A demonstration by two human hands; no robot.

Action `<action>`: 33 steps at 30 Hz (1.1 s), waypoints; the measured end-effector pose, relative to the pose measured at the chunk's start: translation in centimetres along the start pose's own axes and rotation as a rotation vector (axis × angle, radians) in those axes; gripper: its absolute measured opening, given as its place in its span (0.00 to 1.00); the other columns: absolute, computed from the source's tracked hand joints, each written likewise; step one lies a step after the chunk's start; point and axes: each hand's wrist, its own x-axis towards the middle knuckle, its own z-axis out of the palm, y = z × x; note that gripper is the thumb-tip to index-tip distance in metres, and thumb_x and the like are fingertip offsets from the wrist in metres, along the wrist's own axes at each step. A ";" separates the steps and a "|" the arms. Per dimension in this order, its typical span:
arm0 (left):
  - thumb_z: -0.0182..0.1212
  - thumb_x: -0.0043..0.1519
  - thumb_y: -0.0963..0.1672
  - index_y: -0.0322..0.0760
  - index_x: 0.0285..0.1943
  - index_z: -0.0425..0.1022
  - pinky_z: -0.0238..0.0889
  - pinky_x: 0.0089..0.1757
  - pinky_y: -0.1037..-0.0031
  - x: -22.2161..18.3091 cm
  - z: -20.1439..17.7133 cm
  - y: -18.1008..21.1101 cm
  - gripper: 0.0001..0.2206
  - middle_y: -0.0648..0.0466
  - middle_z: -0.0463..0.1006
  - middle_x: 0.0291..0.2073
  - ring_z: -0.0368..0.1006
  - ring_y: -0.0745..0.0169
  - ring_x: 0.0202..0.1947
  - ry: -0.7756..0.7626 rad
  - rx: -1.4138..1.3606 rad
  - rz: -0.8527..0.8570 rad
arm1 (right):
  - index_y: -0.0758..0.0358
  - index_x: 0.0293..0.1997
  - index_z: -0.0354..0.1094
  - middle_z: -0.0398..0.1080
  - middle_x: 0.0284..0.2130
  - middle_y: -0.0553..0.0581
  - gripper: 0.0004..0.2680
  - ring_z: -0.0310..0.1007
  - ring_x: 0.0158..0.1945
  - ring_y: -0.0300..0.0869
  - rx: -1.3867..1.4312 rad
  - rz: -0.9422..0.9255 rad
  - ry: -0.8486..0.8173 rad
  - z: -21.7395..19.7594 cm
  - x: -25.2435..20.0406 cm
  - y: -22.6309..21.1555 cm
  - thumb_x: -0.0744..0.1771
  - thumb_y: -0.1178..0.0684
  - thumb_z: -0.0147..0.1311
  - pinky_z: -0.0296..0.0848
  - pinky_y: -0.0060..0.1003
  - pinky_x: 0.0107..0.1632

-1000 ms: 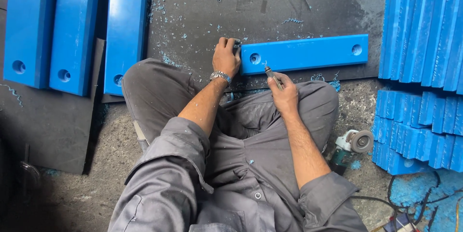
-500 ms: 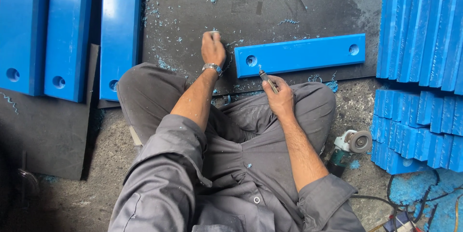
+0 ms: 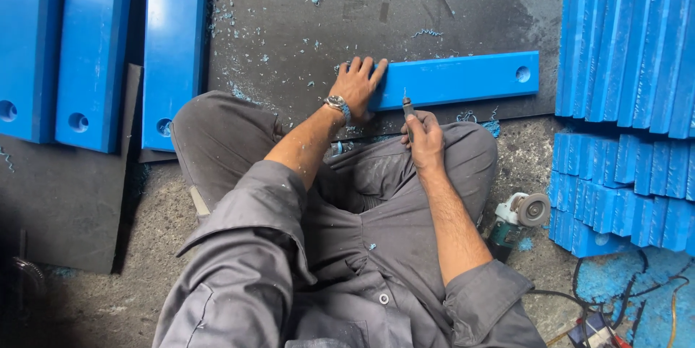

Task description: Using an angle grinder and a manual deburring tool to smooth the edges and surfaces of blue plastic blocks.

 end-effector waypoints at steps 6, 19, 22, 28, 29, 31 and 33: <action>0.82 0.32 0.56 0.35 0.74 0.57 0.60 0.52 0.48 -0.7 -12.9 -3.2 0.58 0.40 0.66 0.57 0.62 0.40 0.58 0.069 0.129 0.130 | 0.60 0.29 0.62 0.65 0.19 0.51 0.14 0.68 0.22 0.38 0.318 -0.011 -0.044 -0.9 0.0 -0.4 0.70 0.43 0.52 0.67 0.32 0.27; 0.79 0.38 0.55 0.40 0.65 0.71 0.64 0.46 0.53 -26.0 -26.5 -14.2 0.43 0.38 0.70 0.51 0.65 0.38 0.51 0.390 0.232 -0.216 | 0.65 0.31 0.66 0.66 0.20 0.49 0.14 0.65 0.22 0.35 -0.359 -0.012 -0.086 3.1 -3.2 -3.7 0.68 0.44 0.59 0.64 0.33 0.28; 0.79 0.40 0.55 0.42 0.61 0.73 0.65 0.47 0.53 -32.3 -25.1 -15.3 0.38 0.40 0.70 0.51 0.65 0.38 0.50 0.453 0.165 -0.351 | 0.64 0.32 0.68 0.66 0.21 0.49 0.13 0.64 0.23 0.35 -0.430 -0.016 -0.073 3.3 -3.3 -3.2 0.68 0.44 0.59 0.64 0.33 0.29; 0.78 0.39 0.52 0.46 0.57 0.77 0.66 0.50 0.54 -41.8 -18.2 -16.0 0.34 0.41 0.72 0.54 0.66 0.38 0.51 0.564 -0.006 -0.647 | 0.64 0.33 0.69 0.68 0.21 0.49 0.13 0.63 0.24 0.35 -0.513 0.002 -0.084 4.1 -1.9 -1.8 0.68 0.44 0.60 0.62 0.32 0.30; 0.79 0.40 0.53 0.46 0.57 0.77 0.66 0.50 0.54 -42.9 -16.3 -15.8 0.33 0.43 0.73 0.53 0.67 0.40 0.52 0.584 -0.104 -0.704 | 0.64 0.34 0.69 0.68 0.22 0.50 0.12 0.62 0.24 0.35 -0.500 0.051 -0.104 4.4 -1.6 -1.7 0.68 0.44 0.60 0.60 0.32 0.29; 0.79 0.41 0.54 0.47 0.57 0.77 0.66 0.51 0.54 -44.6 -12.9 -15.4 0.33 0.44 0.74 0.53 0.68 0.41 0.52 0.612 -0.201 -0.771 | 0.64 0.35 0.70 0.68 0.22 0.50 0.12 0.60 0.24 0.36 -0.493 0.092 -0.135 6.1 -0.5 -1.4 0.68 0.44 0.60 0.59 0.33 0.28; 0.79 0.43 0.56 0.47 0.57 0.78 0.66 0.52 0.56 -45.8 -9.9 -14.9 0.33 0.48 0.76 0.51 0.71 0.48 0.52 0.617 -0.515 -0.867 | 0.61 0.41 0.71 0.69 0.26 0.50 0.09 0.64 0.24 0.36 -0.209 0.231 -0.284 8.4 0.8 -1.1 0.67 0.46 0.59 0.62 0.32 0.27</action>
